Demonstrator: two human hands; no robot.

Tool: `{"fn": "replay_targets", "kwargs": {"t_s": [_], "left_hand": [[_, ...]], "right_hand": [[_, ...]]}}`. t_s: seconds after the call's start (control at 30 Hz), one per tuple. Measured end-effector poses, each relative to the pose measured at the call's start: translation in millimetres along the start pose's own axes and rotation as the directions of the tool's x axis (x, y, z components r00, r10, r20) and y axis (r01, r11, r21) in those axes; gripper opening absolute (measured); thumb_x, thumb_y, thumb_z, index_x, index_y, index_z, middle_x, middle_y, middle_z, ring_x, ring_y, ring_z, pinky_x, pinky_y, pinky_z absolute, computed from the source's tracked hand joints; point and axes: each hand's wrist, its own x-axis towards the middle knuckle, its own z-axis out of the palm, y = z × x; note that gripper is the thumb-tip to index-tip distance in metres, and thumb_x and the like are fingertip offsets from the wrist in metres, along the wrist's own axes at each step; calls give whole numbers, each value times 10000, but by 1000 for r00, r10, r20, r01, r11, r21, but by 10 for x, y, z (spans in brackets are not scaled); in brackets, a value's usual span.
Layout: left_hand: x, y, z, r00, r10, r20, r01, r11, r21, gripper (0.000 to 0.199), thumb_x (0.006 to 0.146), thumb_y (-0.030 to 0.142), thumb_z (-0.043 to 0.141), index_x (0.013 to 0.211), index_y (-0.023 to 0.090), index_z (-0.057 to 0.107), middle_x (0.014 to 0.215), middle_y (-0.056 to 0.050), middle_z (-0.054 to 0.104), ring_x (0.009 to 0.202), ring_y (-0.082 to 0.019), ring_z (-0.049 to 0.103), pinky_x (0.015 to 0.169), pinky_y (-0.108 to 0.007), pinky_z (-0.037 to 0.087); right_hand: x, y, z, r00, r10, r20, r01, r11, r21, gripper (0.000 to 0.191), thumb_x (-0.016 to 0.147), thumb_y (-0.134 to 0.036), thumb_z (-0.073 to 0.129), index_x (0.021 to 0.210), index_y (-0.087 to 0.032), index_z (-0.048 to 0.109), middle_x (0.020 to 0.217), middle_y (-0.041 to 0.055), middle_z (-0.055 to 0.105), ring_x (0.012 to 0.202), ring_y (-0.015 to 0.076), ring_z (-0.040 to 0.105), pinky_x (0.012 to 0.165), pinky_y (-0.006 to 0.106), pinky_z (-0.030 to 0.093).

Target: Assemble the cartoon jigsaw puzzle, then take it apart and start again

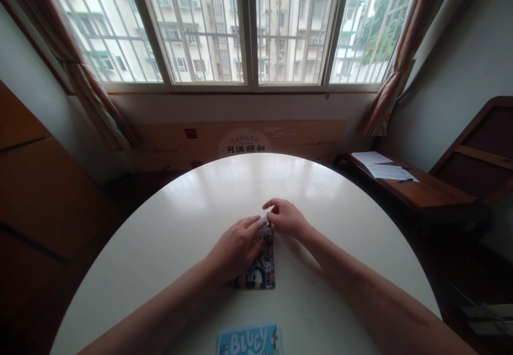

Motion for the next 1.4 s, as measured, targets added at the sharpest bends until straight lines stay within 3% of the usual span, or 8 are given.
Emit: {"fn": "replay_targets", "kwargs": {"t_s": [0.2,0.5,0.9,1.17,1.4], "left_hand": [[79,-228,-51,976,-153,-152,148,988,-44,287,922,223,583,1181,152,683,1229,-119,694,1161,-282,616,1053,-487,476],[153,-340,0,990,-110,-85,99,987,-130,168,906,176,609,992,202,751,1133,-68,731,1083,-258,642,1023,-460,483],[152,-367,5,994,-89,-71,82,992,-95,145,854,173,681,950,232,773,1069,-47,742,1032,-245,648,988,-419,491],[152,-334,-19,991,-112,-70,105,989,-101,154,858,189,683,948,256,787,1070,-40,742,1027,-249,648,986,-441,495],[146,-334,-9,993,-94,-72,87,992,-93,138,884,208,659,944,237,779,1058,-44,746,1013,-240,652,980,-416,492]], "right_hand": [[-35,-38,-3,996,-92,2,91,993,77,317,839,-253,594,1129,-171,692,804,25,700,684,117,603,644,220,474],[-112,-103,86,973,-231,-10,231,971,65,330,861,-212,579,1168,-207,698,824,6,708,668,100,598,643,214,472],[-153,-64,-22,948,-317,24,318,948,-20,189,837,-169,642,990,-199,749,843,21,751,757,139,700,706,227,523],[-199,-62,-109,907,-411,92,420,899,-124,202,915,-267,600,1040,-229,755,897,36,756,770,153,703,736,269,540],[-172,70,-162,941,-336,39,338,940,-52,233,882,-257,615,1071,-196,736,867,40,745,722,136,678,698,246,532]]}}
